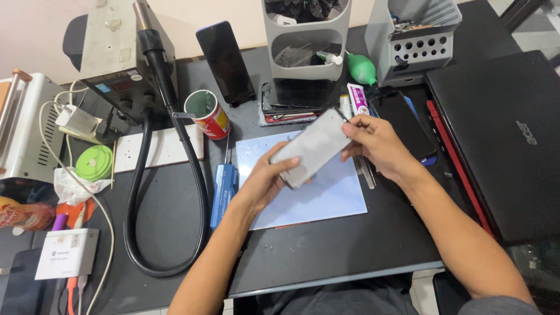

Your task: The person disassembles a smartphone by prying open the casing and removing the battery. They then reassemble the device by placing the battery back inside and closing the casing.

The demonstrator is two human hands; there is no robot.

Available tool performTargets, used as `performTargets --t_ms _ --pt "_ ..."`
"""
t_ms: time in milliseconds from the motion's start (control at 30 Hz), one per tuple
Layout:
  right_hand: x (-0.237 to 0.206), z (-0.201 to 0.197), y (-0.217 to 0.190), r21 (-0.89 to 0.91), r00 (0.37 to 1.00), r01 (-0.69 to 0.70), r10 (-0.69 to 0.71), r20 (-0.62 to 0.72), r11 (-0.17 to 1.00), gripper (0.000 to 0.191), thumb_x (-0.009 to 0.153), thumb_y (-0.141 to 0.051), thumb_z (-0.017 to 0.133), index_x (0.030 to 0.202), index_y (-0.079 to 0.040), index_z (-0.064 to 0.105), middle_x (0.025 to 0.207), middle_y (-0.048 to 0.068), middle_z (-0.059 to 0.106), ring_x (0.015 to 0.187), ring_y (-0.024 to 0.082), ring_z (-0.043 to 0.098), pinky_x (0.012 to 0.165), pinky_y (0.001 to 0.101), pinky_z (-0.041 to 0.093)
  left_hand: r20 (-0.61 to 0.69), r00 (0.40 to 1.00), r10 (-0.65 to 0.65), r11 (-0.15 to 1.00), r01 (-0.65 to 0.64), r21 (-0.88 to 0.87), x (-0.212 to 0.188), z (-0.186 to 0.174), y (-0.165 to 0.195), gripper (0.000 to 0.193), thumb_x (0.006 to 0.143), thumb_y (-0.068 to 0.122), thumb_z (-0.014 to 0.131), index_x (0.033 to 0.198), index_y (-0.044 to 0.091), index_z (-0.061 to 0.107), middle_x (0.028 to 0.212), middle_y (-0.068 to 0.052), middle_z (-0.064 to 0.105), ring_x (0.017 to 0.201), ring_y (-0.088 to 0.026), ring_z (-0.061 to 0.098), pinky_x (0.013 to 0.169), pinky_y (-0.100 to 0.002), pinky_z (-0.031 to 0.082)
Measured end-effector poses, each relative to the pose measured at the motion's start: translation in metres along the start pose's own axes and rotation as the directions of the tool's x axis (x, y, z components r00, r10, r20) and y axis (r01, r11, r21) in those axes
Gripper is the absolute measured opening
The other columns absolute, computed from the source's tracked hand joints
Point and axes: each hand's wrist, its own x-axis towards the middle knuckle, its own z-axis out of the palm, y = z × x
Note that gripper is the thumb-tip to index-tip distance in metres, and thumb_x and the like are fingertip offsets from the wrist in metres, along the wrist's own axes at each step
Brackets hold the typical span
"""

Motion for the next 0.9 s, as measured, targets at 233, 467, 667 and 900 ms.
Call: performTargets --t_ms 233,467,667,900 --pt "-0.008 0.021 -0.002 -0.118 0.977 -0.130 0.148 0.152 0.984 0.028 0.090 -0.020 0.071 0.103 0.002 0.060 0.087 0.015 0.073 0.070 0.023 0.074 0.063 0.0357 0.062 -0.424 0.900 0.102 0.968 -0.188 -0.165 0.005 -0.008 -0.004 0.041 0.093 0.019 0.070 0.127 -0.004 0.062 0.118 -0.018 0.069 0.106 -0.026 0.067 0.084 -0.038 0.059" --pt "-0.012 0.036 0.002 -0.216 0.954 -0.161 0.208 0.217 0.963 0.036 0.088 -0.019 0.073 0.115 0.003 0.064 0.086 0.012 0.072 0.068 0.019 0.073 0.059 0.0328 0.060 -0.309 0.941 0.138 0.949 -0.215 -0.229 0.006 0.002 -0.006 0.040 0.094 0.018 0.065 0.130 0.001 0.056 0.122 -0.014 0.068 0.113 -0.025 0.068 0.097 -0.041 0.058" --pt "-0.005 0.005 -0.003 -0.384 0.999 0.035 -0.023 0.035 0.923 0.022 0.100 -0.020 0.064 0.099 0.002 0.068 0.073 0.011 0.070 0.059 0.015 0.067 0.053 0.0286 0.055 -0.314 0.942 0.117 0.960 -0.188 -0.207 0.007 0.002 -0.007 0.039 0.096 0.018 0.064 0.129 -0.001 0.056 0.121 -0.017 0.070 0.111 -0.027 0.070 0.101 -0.043 0.057" --pt "0.002 0.002 -0.003 -0.612 0.949 0.196 -0.306 -0.078 0.766 0.019 0.101 -0.019 0.067 0.100 0.000 0.070 0.083 0.004 0.072 0.069 0.011 0.064 0.061 0.0272 0.052 -0.322 0.941 0.100 0.969 -0.166 -0.183 0.009 0.002 -0.009 0.039 0.096 0.018 0.064 0.128 -0.003 0.057 0.117 -0.016 0.072 0.106 -0.025 0.072 0.096 -0.041 0.058"
